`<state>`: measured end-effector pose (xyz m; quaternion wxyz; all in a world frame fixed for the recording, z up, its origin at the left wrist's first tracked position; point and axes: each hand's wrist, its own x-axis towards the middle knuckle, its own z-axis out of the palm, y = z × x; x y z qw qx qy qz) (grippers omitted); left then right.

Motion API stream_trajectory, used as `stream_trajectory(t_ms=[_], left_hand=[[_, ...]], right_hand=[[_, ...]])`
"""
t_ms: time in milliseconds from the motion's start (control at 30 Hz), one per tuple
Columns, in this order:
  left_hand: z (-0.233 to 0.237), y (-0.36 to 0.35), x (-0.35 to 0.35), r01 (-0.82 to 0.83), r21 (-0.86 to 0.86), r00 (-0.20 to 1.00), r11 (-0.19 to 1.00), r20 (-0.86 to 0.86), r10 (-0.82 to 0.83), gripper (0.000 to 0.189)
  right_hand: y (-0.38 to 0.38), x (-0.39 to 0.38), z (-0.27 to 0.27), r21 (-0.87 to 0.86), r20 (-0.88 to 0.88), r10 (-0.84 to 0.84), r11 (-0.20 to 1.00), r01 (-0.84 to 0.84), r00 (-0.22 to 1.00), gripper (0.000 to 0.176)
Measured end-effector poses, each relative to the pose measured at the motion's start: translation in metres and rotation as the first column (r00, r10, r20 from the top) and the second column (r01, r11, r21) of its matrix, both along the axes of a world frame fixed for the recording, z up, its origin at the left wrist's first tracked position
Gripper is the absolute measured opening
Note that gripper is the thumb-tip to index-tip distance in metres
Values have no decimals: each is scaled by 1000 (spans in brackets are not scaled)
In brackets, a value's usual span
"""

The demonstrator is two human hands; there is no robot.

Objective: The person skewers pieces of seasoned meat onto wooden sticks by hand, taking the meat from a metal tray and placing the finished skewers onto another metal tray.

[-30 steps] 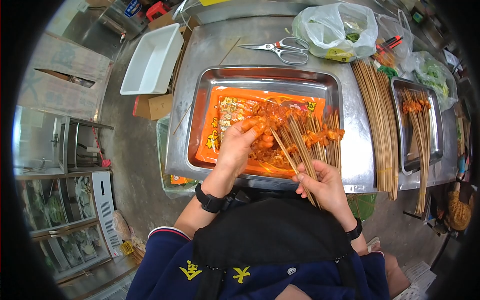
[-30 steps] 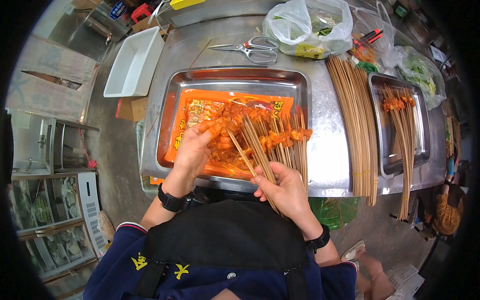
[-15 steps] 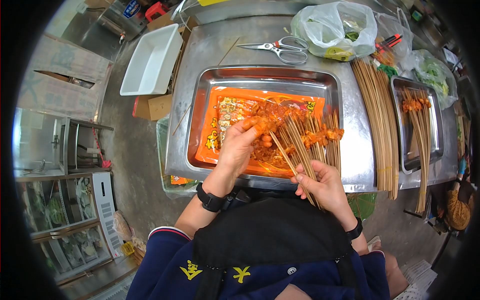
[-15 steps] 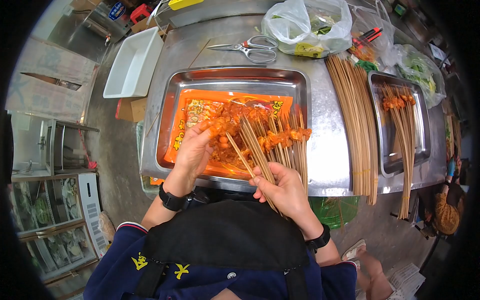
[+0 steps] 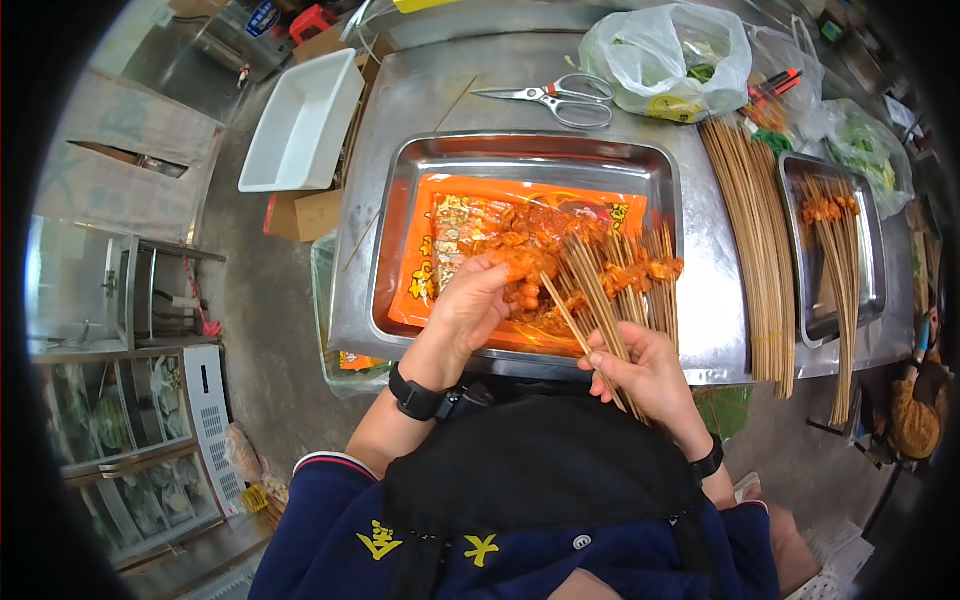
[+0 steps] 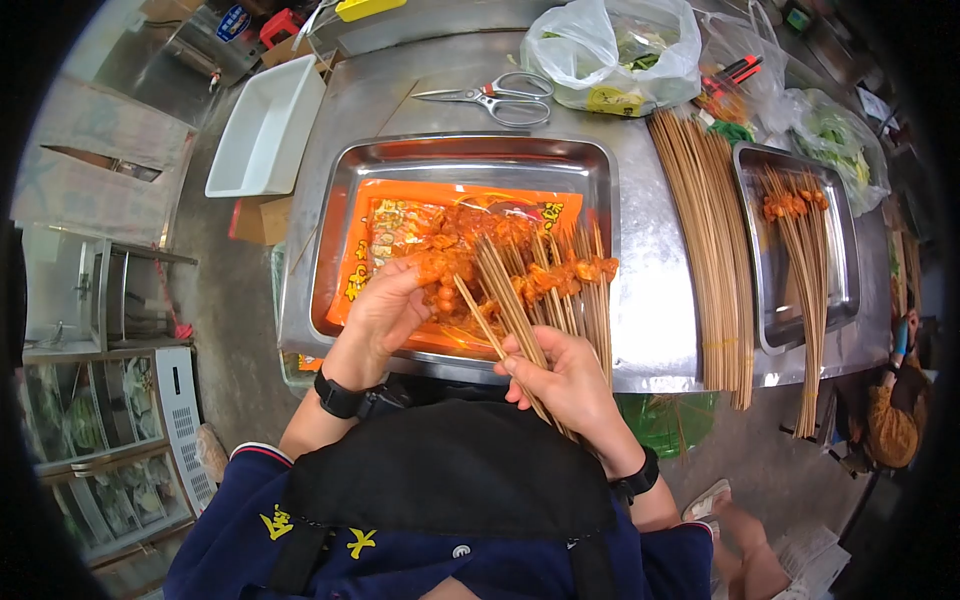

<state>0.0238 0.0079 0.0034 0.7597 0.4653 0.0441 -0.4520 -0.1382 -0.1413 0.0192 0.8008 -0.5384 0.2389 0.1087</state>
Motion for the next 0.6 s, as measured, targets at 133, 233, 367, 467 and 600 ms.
stream_trajectory(t_ms=[133, 233, 367, 467, 600], left_hand=[[0, 1, -2, 5, -2, 1000, 1000, -1, -5, 19], [-6, 5, -1, 31, -2, 1000, 1000, 1, -31, 17], [-1, 2, -7, 126, 10, 991, 992, 37, -126, 16], [-1, 0, -16, 28, 22, 1000, 999, -13, -28, 15], [-4, -2, -19, 186, 4, 982, 982, 6, -186, 16]], right_hand=[[0, -1, 0, -1, 3, -11, 1000, 11, 1000, 16], [1, -1, -1, 8, -1, -14, 1000, 14, 1000, 15], [2, -1, 0, 2, 1, -20, 1000, 20, 1000, 16], [5, 1, -1, -21, -3, -44, 999, 44, 999, 16], [3, -1, -1, -46, -15, -86, 995, 85, 996, 15]])
